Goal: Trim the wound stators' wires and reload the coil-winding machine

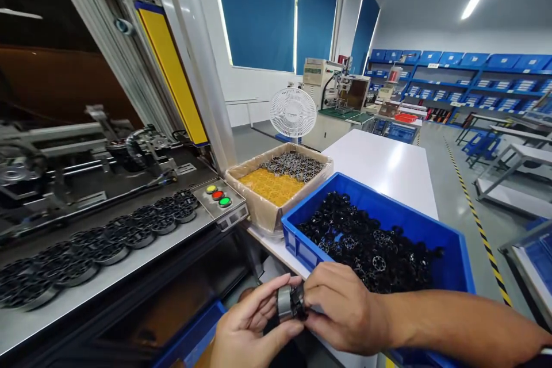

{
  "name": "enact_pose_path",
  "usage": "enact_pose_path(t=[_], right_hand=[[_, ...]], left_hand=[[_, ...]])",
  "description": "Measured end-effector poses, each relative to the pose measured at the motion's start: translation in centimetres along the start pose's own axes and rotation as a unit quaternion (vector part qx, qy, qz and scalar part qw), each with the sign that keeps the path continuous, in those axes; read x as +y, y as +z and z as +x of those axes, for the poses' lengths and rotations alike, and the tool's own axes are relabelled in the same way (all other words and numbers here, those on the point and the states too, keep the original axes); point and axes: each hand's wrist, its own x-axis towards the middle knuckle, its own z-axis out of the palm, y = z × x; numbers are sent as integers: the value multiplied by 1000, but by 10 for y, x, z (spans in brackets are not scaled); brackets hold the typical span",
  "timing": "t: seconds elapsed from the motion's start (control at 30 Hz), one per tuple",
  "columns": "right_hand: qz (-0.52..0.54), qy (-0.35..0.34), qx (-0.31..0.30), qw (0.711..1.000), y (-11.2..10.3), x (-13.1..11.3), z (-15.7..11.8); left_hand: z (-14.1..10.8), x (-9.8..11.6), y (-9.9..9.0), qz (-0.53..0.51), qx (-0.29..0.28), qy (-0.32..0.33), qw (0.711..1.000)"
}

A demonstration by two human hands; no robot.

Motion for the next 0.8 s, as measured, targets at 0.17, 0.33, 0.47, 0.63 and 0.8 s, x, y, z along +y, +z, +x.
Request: enact_pose_path(t=[0.17,0.33,0.47,0.63,0.8], right_hand=[[-34,9,-22,999,-2,0,1],[-9,28,-31,999,-3,2,0],[0,4,-28,1000,-8,7,5],[-7,-39,-40,998,-11,12,8],[23,-32,-43,998,-11,10,8]], left_hand=[[0,0,4,6,15,-13,1000],[4,-2,-1,16,0,-17,1000],[9,-3,-11,-4,-42,-27,999],[7,-3,-14,-6,-53,-36,998],[-1,1,-3,-41,-24,-39,998]])
